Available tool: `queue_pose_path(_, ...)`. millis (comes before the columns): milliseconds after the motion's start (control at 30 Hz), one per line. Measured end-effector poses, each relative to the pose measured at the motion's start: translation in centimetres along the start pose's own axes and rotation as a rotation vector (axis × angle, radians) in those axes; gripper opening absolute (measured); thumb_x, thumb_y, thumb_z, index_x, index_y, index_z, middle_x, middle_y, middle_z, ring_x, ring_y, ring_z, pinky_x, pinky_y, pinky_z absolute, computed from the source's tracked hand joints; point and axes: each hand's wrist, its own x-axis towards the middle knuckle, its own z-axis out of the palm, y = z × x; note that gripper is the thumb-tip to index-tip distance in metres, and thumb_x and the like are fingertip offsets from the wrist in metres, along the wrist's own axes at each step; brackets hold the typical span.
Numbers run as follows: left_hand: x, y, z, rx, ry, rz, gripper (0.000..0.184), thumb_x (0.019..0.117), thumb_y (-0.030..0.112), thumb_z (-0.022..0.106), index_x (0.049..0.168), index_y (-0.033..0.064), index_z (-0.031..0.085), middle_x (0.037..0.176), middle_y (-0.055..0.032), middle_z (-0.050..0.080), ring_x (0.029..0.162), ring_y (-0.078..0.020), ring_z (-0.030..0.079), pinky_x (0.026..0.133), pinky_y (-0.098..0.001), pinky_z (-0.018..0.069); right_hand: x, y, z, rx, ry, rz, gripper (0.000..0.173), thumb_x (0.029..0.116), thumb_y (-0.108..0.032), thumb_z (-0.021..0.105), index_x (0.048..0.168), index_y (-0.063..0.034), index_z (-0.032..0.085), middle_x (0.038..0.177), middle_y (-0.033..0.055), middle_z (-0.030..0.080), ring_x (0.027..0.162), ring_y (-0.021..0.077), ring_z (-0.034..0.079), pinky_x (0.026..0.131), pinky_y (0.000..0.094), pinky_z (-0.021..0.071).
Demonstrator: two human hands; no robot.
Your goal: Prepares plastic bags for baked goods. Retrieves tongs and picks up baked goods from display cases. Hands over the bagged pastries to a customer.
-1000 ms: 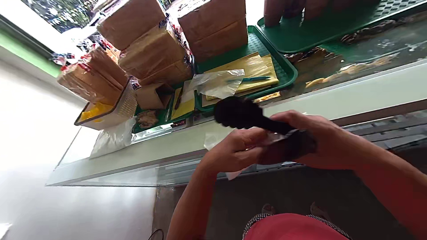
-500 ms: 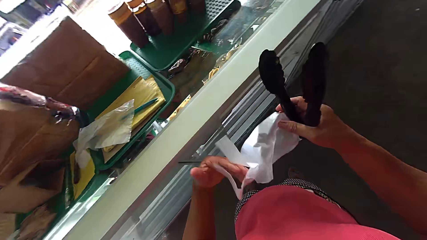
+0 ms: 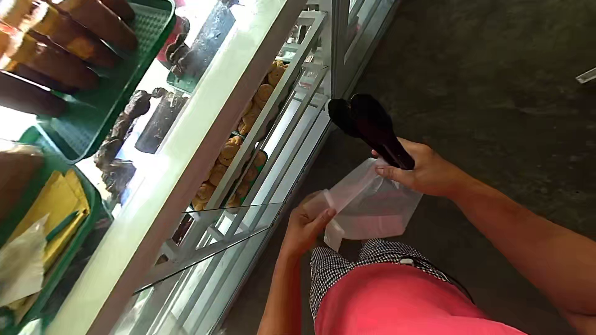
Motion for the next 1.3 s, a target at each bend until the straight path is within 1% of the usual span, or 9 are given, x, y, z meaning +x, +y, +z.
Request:
queue_pose_path(100, 1.4, 1.3, 0.1, -0.198, 0.012, 0.039, 0.016, 0.0992, 0.016, 0.063, 0.104, 0.0038, 0.072, 0.102, -0.0062, 0.076, 0.095, -0.0129, 0.073, 0.090, -0.0338, 0.0597, -0.2, 1.2, -1.2, 0.000, -0.075, 0.006, 0.037, 0.0899, -0.007, 0.074, 0.124, -0.0013, 0.062, 0.090, 0.0066, 0.064, 0.072, 0.0096, 0.058, 0.067, 0.0309, 0.0516)
queue_pose_path(167, 2.5, 0.6, -0.2, -0.663, -0.015, 0.057, 0.044, 0.0927, 0.047, 0.069, 0.120, 0.0125, 0.070, 0.113, -0.0118, 0.075, 0.103, -0.0246, 0.074, 0.092, -0.0411, 0.0596, -0.3, 1.6, -1.6, 0.047, -0.033, 0.010, 0.036, 0.0898, -0.009, 0.074, 0.123, -0.0027, 0.062, 0.091, 0.0047, 0.065, 0.073, 0.0066, 0.058, 0.067, 0.0269, 0.0512)
queue_pose_path(267, 3.2, -1.5, 1.4, -0.668, -0.083, -0.041, 0.091, 0.0696, 0.082, 0.069, 0.134, 0.0179, 0.058, 0.124, -0.0064, 0.071, 0.112, -0.0210, 0.069, 0.092, -0.0380, 0.0577, 0.1, 2.4, -2.0, 0.167, 0.063, 0.049, 0.036, 0.0893, -0.010, 0.074, 0.123, -0.0040, 0.063, 0.093, 0.0043, 0.066, 0.073, 0.0052, 0.061, 0.066, 0.0248, 0.0539)
queue_pose_path(333, 2.9, -1.7, 3.3, -0.523, -0.118, -0.040, 0.083, 0.0822, 0.069, 0.070, 0.133, 0.0052, 0.058, 0.123, -0.0093, 0.072, 0.113, -0.0201, 0.069, 0.097, -0.0387, 0.0565, 0.4, 2.9, -2.5, 0.204, 0.083, 0.070, 0.036, 0.0893, -0.010, 0.073, 0.124, -0.0049, 0.063, 0.093, 0.0032, 0.066, 0.073, 0.0049, 0.061, 0.067, 0.0244, 0.0544)
queue_pose_path(467, 3.3, 0.3, 6.4, -0.108, 0.145, 0.006, 0.011, 0.1004, 0.006, 0.059, 0.102, -0.0010, 0.068, 0.090, -0.0003, 0.073, 0.086, -0.0061, 0.069, 0.084, -0.0276, 0.0584, 0.7, 4.3, -3.5, 0.141, 0.054, 0.067, 0.038, 0.0898, -0.010, 0.074, 0.125, -0.0031, 0.062, 0.091, 0.0037, 0.064, 0.072, 0.0050, 0.060, 0.066, 0.0247, 0.0531)
queue_pose_path(667, 3.3, -0.2, 8.7, -0.154, 0.262, -0.076, 0.009, 0.0983, 0.003, 0.061, 0.093, -0.0006, 0.068, 0.076, -0.0005, 0.069, 0.069, -0.0045, 0.065, 0.067, -0.0223, 0.0564, -0.5, 7.0, -6.4, -0.215, 0.282, 0.067, 0.066, 0.0948, -0.033, 0.073, 0.141, 0.0060, 0.047, 0.116, 0.0321, 0.061, 0.099, 0.0483, 0.062, 0.084, 0.0677, 0.0492)
queue_pose_path(733, 3.5, -0.7, 10.2, -0.258, 0.338, -0.141, 0.009, 0.0964, 0.002, 0.064, 0.088, 0.0008, 0.065, 0.073, -0.0020, 0.068, 0.067, -0.0061, 0.066, 0.065, -0.0238, 0.0571, -2.2, 6.5, -6.1, -0.142, 0.358, 0.046, 0.066, 0.0951, -0.033, 0.070, 0.141, 0.0074, 0.045, 0.116, 0.0277, 0.061, 0.094, 0.0375, 0.062, 0.080, 0.0557, 0.0516)
queue_pose_path(833, 4.5, -1.5, 13.2, -0.344, 0.396, -0.217, 0.016, 0.0944, 0.000, 0.067, 0.080, 0.0031, 0.059, 0.068, -0.0016, 0.064, 0.061, -0.0065, 0.063, 0.061, -0.0237, 0.0563, -4.0, 5.9, -2.5, 0.353, 0.109, 0.073, 0.055, 0.0909, -0.028, 0.073, 0.135, -0.0018, 0.051, 0.098, 0.0004, 0.068, 0.080, 0.0079, 0.068, 0.073, 0.0267, 0.0606)
queue_pose_path(1300, 8.2, -2.4, 10.8, -0.614, 0.510, -0.308, 0.016, 0.0968, 0.001, 0.064, 0.082, 0.0038, 0.058, 0.070, -0.0027, 0.066, 0.062, -0.0072, 0.063, 0.061, -0.0225, 0.0552, 4.0, 6.3, 3.4, 0.673, -0.223, 0.011, 0.038, 0.0862, -0.008, 0.072, 0.122, -0.0080, 0.059, 0.094, -0.0063, 0.070, 0.083, 0.0048, 0.069, 0.077, 0.0214, 0.0597)
